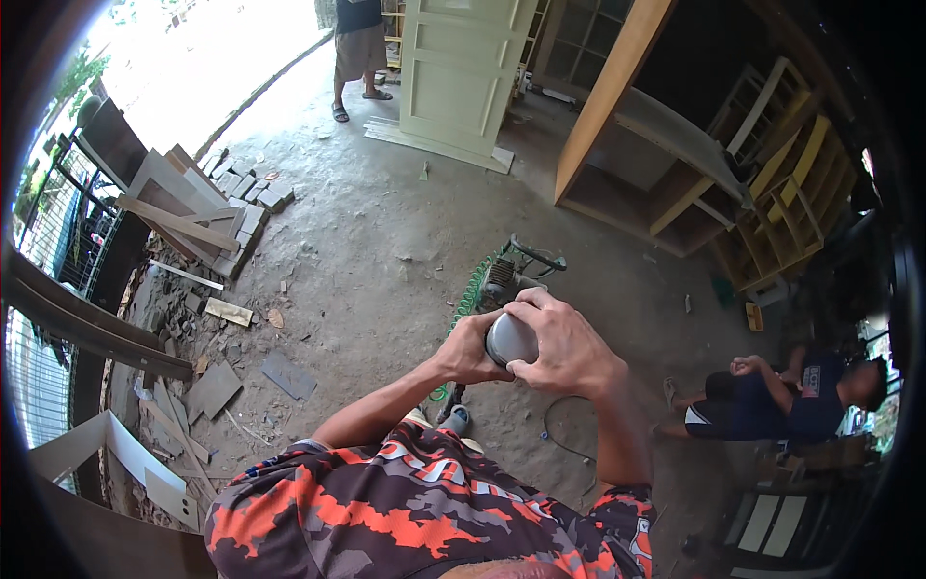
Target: The person applies a coating to a wooden door using a spray gun. They then remove the container from the gun, pour liquid from a jug into the container, stir the liquid with a stick, and replace the lid.
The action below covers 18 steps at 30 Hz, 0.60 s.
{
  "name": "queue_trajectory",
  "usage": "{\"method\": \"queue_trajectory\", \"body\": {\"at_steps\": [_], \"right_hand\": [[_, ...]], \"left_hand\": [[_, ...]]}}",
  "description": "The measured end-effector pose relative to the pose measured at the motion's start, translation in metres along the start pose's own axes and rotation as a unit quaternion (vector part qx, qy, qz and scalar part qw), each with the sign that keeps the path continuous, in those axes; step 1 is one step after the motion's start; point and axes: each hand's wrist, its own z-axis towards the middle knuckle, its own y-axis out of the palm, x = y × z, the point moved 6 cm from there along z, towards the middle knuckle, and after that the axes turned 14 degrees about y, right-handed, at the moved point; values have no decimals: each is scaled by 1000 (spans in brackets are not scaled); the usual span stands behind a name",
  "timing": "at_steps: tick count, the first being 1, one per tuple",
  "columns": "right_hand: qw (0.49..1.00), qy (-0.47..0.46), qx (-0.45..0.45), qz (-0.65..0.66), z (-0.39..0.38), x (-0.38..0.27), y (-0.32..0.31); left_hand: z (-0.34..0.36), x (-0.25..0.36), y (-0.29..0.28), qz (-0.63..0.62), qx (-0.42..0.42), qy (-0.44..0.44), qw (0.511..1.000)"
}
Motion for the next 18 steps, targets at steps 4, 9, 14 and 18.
{"method": "queue_trajectory", "body": {"at_steps": [4, 9, 14, 18], "right_hand": [[998, 10, -54, -8, 1, 2, 1], [995, 22, -79, -57, 0, 6, 4], [998, -28, -46, -28, -5, 8, 1], [997, -14, -61, -42, 2, 15, 0]], "left_hand": [[-2, 7, 5, 28, 1, 12, 1000], [-5, 4, 11, 58, 15, 17, 998], [-2, -6, 12, 71, 29, 12, 997], [3, -5, 17, 49, 44, 25, 998]]}}
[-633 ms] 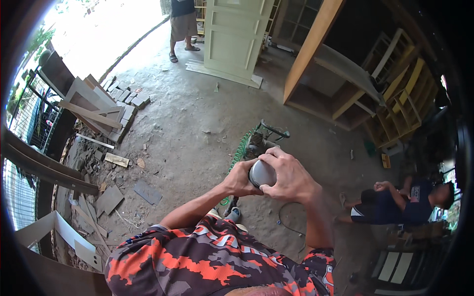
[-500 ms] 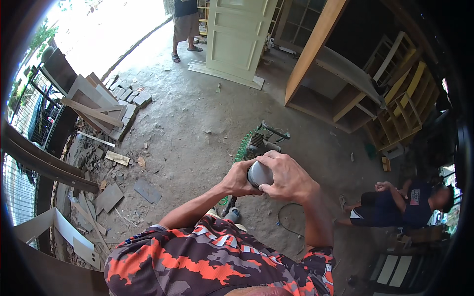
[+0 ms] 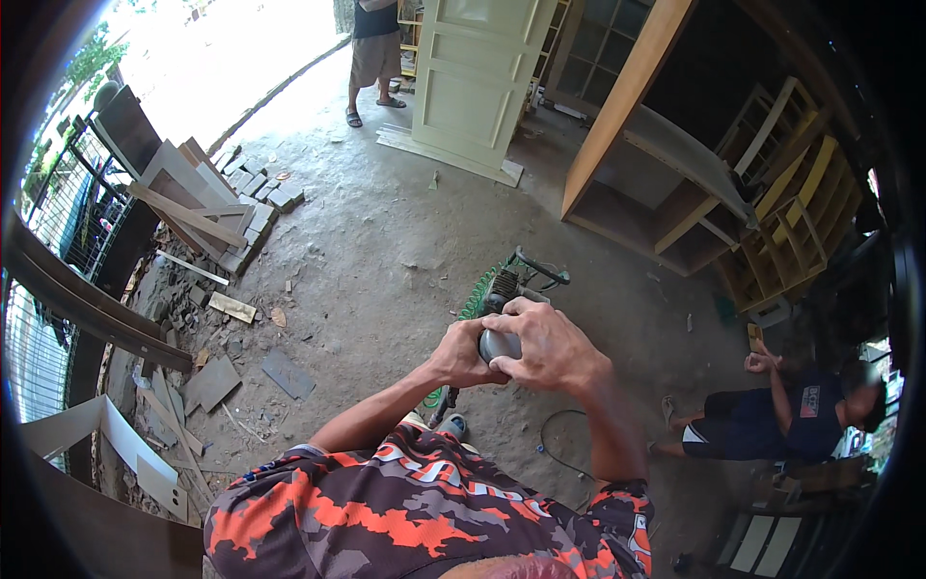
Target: The person applies a coating to a wooden door using a spray gun. They then remove the container from the gun, pour liquid from a jug into the container, stir the liquid with a stick, and replace the lid.
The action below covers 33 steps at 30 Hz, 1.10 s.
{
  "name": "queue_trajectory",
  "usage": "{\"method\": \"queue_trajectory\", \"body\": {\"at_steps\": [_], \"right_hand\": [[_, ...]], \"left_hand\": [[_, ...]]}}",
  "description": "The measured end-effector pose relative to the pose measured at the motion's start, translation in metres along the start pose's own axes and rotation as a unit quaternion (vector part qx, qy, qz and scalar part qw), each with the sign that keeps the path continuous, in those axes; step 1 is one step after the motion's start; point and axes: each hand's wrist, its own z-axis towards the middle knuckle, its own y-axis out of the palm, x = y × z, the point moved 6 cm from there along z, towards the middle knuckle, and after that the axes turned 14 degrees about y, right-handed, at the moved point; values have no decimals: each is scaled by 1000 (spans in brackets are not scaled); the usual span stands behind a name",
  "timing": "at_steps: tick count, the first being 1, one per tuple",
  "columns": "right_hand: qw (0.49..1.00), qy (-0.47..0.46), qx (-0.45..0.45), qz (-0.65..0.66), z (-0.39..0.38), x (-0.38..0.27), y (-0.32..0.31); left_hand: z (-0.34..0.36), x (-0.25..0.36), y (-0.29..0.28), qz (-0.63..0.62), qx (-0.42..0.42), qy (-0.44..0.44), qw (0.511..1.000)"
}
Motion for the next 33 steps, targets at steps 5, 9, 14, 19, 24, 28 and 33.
{"method": "queue_trajectory", "body": {"at_steps": [5, 9, 14, 19, 24, 28, 33], "right_hand": [[999, 5, -27, -19, 2, 8, -3], [999, 22, -28, -19, 0, 17, -9], [999, 29, -29, -27, 0, 27, -13], [999, 40, -17, -2, -4, 39, -15], [999, 36, -16, 3, -7, 52, -21], [999, 19, 31, 26, -11, 61, -26], [988, -40, 125, 83, -11, 65, -28]], "left_hand": [[8, 2, 12, 20, -12, -6, 1000], [15, 2, 18, 9, -8, 0, 1000], [21, -1, 28, -1, -9, -13, 1000], [27, -7, 37, 33, -17, -26, 999], [37, -10, 42, 22, -6, -10, 1000], [46, -9, 45, 28, 11, -15, 999], [65, 0, 35, 31, 50, 3, 998]]}}
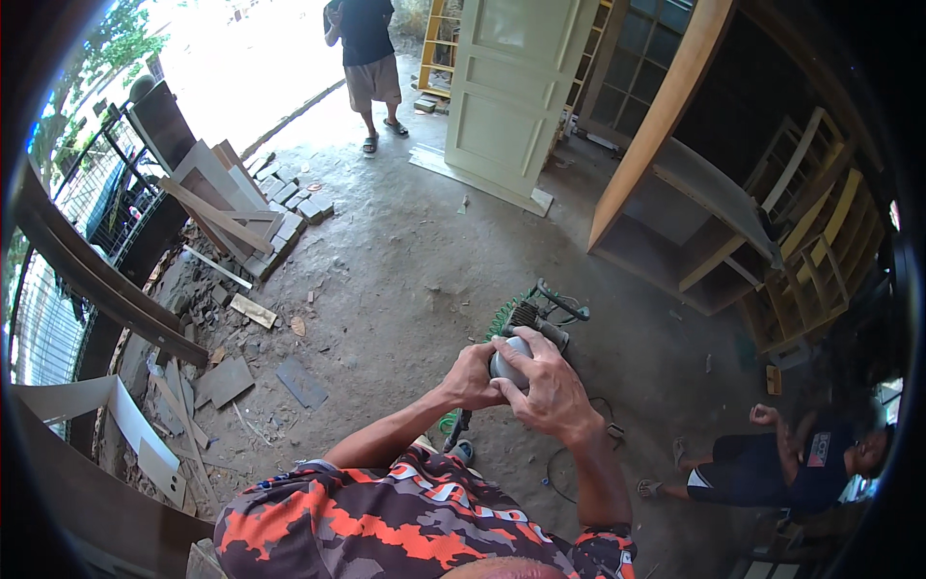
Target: The person applies a coating to a wooden door using a spray gun. They then remove the container from the gun, pour liquid from a jug into the container, stir the liquid with a stick, and replace the lid.
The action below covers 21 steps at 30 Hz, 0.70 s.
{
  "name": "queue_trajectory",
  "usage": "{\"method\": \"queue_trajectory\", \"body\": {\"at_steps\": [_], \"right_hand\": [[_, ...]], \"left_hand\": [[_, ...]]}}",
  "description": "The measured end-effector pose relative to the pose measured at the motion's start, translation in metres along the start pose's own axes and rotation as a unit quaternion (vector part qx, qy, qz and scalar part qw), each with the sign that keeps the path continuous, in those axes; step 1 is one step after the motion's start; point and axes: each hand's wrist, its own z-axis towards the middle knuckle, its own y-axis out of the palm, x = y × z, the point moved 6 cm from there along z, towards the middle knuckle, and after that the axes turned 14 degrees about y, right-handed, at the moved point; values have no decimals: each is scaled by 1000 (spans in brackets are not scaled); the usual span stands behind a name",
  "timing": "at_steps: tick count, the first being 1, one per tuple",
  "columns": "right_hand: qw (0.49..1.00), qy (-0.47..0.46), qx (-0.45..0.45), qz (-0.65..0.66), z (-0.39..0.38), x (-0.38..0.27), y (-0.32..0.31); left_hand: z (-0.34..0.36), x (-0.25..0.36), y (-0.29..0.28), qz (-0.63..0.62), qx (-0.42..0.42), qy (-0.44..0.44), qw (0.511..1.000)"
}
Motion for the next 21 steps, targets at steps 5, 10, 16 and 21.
{"method": "queue_trajectory", "body": {"at_steps": [5, 10, 16, 21], "right_hand": [[995, -36, 92, 26, 1, 6, -2], [991, -19, 94, 96, 13, 22, 5], [984, -45, 116, 125, 51, 25, 20], [965, -27, 164, 203, 93, 30, 40]], "left_hand": [[13, 9, -7, -7, 38, 7, 999], [23, 4, -9, 0, 57, -13, 998], [34, -10, -31, -43, 116, -44, 991], [55, -17, -80, -49, 139, -81, 986]]}}
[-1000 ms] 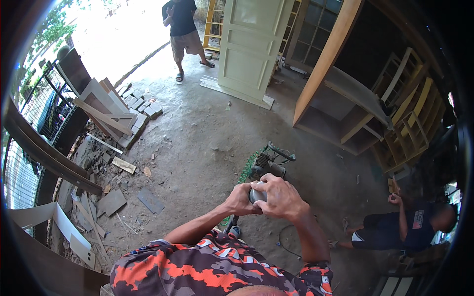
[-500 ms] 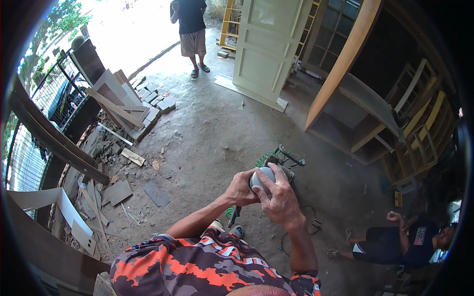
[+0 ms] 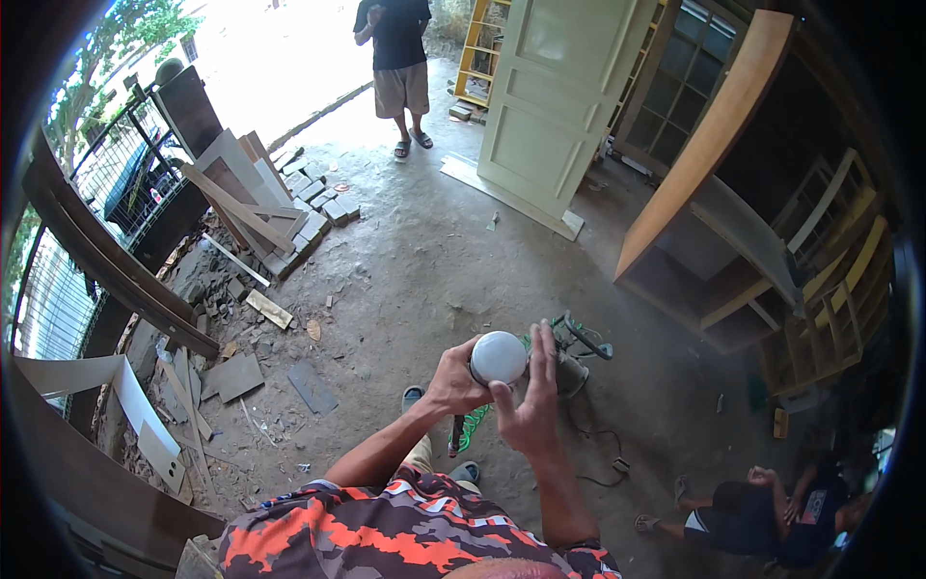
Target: The person applies a coating to a wooden door using a spray gun. They then remove the container from the gun, pour liquid from a jug into the container, stir the liquid with a stick, and replace the lid.
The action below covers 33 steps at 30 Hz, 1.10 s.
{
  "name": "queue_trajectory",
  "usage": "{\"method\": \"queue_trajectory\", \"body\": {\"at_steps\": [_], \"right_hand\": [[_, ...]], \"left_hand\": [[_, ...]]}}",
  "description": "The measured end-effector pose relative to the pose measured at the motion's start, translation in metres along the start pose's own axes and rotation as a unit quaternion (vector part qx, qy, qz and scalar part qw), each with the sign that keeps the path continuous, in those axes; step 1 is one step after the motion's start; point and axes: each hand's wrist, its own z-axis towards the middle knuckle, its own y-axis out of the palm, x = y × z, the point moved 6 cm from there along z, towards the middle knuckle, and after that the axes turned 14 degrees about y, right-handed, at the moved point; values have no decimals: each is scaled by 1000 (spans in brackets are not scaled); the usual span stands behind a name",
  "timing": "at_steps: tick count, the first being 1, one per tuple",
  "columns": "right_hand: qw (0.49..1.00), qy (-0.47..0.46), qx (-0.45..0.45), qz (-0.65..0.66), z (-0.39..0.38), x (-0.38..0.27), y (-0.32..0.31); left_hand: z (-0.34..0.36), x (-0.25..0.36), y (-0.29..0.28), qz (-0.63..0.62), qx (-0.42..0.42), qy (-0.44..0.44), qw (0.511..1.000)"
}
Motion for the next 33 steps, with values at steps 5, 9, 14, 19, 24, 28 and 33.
{"method": "queue_trajectory", "body": {"at_steps": [5, 9, 14, 19, 24, 28, 33], "right_hand": [[927, 156, -8, 342, 22, 65, 63], [901, 196, -136, 361, 47, 97, 143], [958, 110, -203, 170, 103, 63, 217], [977, 125, -114, 129, 192, 36, 249], [967, 164, -77, 177, 259, 58, 263], [978, 127, -64, 156, 309, 94, 271], [975, 136, -19, 177, 379, 144, 263]], "left_hand": [[51, -5, -64, 55, 75, 14, 996], [100, -22, -120, 62, 92, 1, 994], [170, -33, -175, 87, 83, -31, 992], [234, -22, -207, 70, 88, -6, 994], [291, -30, -220, 60, 102, 1, 993], [346, -42, -222, 61, 109, 9, 992], [427, -52, -212, 68, 103, 22, 992]]}}
